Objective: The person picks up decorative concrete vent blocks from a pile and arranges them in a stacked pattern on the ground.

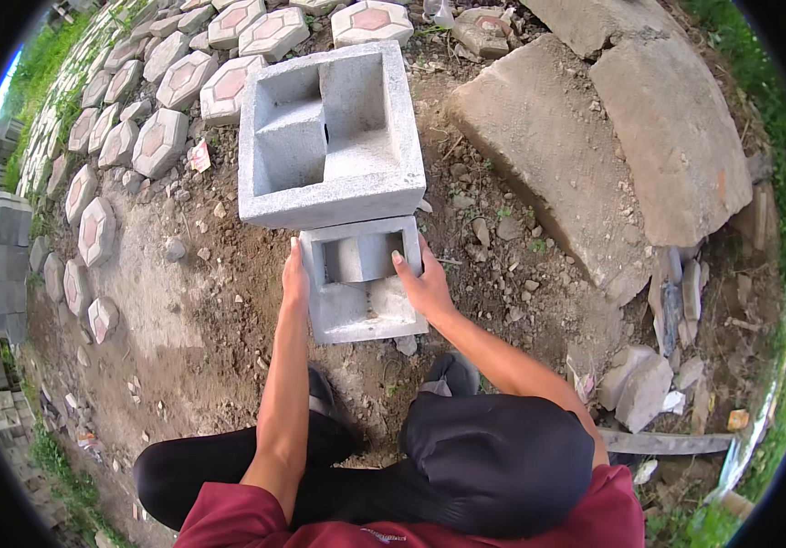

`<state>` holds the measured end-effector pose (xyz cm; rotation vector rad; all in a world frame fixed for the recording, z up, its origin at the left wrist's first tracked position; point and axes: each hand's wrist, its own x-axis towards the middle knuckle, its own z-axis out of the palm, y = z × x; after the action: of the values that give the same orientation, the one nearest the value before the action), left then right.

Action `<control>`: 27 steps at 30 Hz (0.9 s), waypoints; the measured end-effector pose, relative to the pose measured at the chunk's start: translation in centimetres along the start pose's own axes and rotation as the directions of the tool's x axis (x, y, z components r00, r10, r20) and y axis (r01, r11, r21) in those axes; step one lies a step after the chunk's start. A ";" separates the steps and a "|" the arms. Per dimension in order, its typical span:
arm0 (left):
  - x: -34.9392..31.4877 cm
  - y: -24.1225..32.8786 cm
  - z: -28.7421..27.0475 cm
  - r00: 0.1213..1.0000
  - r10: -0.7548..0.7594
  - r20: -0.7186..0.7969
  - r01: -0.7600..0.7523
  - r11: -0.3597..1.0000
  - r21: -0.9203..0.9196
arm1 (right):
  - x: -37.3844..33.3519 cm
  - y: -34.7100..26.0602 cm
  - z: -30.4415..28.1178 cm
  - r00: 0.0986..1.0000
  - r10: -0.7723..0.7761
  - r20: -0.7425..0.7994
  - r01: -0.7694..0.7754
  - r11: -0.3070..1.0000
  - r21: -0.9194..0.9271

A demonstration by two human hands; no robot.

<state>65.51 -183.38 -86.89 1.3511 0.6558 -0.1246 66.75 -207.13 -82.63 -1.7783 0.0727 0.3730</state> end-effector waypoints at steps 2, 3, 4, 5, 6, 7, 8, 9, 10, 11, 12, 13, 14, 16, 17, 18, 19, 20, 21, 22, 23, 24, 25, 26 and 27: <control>-0.5 0.5 0.6 0.999 0.002 0.052 -0.001 1.000 -0.017 | -0.1 -0.3 -0.1 1.000 -0.017 0.004 0.017 1.000 0.018; -1.3 0.1 0.4 0.998 0.015 0.056 -0.013 1.000 -0.026 | -0.9 0.1 0.1 1.000 -0.014 -0.012 0.014 1.000 -0.004; -1.2 0.5 0.6 0.996 0.062 0.062 -0.059 0.997 -0.047 | -0.4 0.2 0.2 0.998 -0.047 -0.029 0.046 0.998 -0.031; -0.8 0.9 0.9 0.992 0.108 0.066 -0.103 0.992 -0.068 | 0.4 0.3 0.0 0.996 -0.080 -0.046 0.077 0.995 -0.059; -1.4 0.7 0.9 0.996 0.094 0.012 -0.094 0.996 -0.008 | 0.0 0.4 0.0 0.995 -0.093 -0.028 0.092 0.994 -0.057; -1.4 0.9 0.9 0.997 0.076 0.027 -0.076 0.997 -0.016 | 0.1 0.4 -0.1 0.998 -0.067 -0.018 0.067 0.997 -0.045; -0.8 1.3 0.8 0.997 0.059 0.043 -0.058 0.998 -0.024 | 0.8 0.4 -0.2 0.999 -0.041 -0.008 0.041 0.999 -0.033; -0.5 1.5 0.9 0.997 0.046 0.064 -0.044 0.998 -0.034 | 1.1 0.2 -0.4 1.000 -0.020 -0.003 0.020 1.000 -0.024; -1.0 1.4 1.0 0.996 0.033 0.081 -0.029 0.998 -0.056 | 0.6 0.4 -0.2 1.000 -0.013 -0.016 0.013 1.000 -0.012; -1.5 1.1 1.1 0.997 0.030 0.077 -0.025 0.998 -0.064 | 0.0 0.6 -0.2 1.000 -0.021 -0.023 0.021 1.000 -0.021; -1.5 1.1 1.1 0.996 0.045 0.071 -0.040 0.997 -0.071 | -0.1 0.6 -0.1 0.998 -0.047 -0.029 0.046 0.999 -0.024; -1.5 1.2 1.1 0.996 0.059 0.065 -0.054 0.996 -0.077 | -0.2 0.6 0.0 0.997 -0.072 -0.035 0.071 0.997 -0.028; -1.1 0.9 1.3 0.993 0.081 0.080 -0.074 0.993 -0.094 | 0.1 1.8 -0.2 0.995 -0.085 -0.050 0.085 0.996 -0.007; -0.5 -0.5 0.0 0.991 0.110 0.082 -0.101 0.989 -0.111 | 0.1 0.9 0.3 0.999 -0.051 -0.004 0.051 0.998 0.040; -0.6 -1.1 -0.4 0.991 0.106 0.083 -0.098 0.990 -0.099 | -0.3 0.6 0.3 1.000 -0.020 0.018 0.019 0.998 0.061; -0.1 -0.8 0.0 0.989 0.117 0.093 -0.108 0.990 -0.093 | 0.4 -1.0 -0.4 0.994 0.019 0.111 -0.021 1.000 0.020; 0.0 -0.4 0.1 0.986 0.128 0.102 -0.120 0.989 -0.088 | 0.2 -0.8 -0.5 0.993 0.005 0.120 -0.009 0.999 0.033; -0.4 -0.6 -0.2 0.982 0.115 0.147 -0.103 0.991 -0.085 | -0.1 -0.2 -0.6 0.991 -0.010 0.130 0.004 0.999 0.046; -0.1 0.2 -0.3 0.985 0.127 0.116 -0.116 0.989 -0.097 | 0.0 0.2 -0.9 0.991 -0.036 0.132 0.028 0.998 0.059; 0.4 2.0 0.0 0.986 0.147 0.081 -0.137 0.984 -0.115 | 0.4 0.1 -2.0 0.979 -0.071 0.189 0.060 0.996 0.062; 1.0 3.8 0.3 0.985 0.165 0.047 -0.158 0.979 -0.133 | 1.2 -0.2 -3.5 0.986 -0.051 0.160 0.047 0.998 0.031; 1.1 5.4 0.0 0.985 0.175 -0.002 -0.173 0.974 -0.144 | 1.9 -1.1 -4.3 0.989 -0.025 0.144 0.024 1.000 0.007; 1.3 6.9 -0.1 0.983 0.175 -0.045 -0.180 0.971 -0.159 | 2.5 -2.1 -5.5 0.992 0.009 0.123 -0.006 1.000 -0.022; 2.2 9.5 -1.2 0.988 0.126 -0.093 -0.144 0.965 -0.220 | 4.0 -3.1 -6.5 0.993 0.060 0.100 -0.069 0.994 0.085; 3.4 11.8 -2.3 0.984 0.176 -0.024 -0.176 0.950 -0.258 | 5.8 -4.5 -7.5 0.990 0.118 0.076 -0.130 0.974 0.187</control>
<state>72.73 -177.46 -78.64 1.1494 0.5281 0.1032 74.93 -212.35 -78.67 -1.5741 0.1694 0.4964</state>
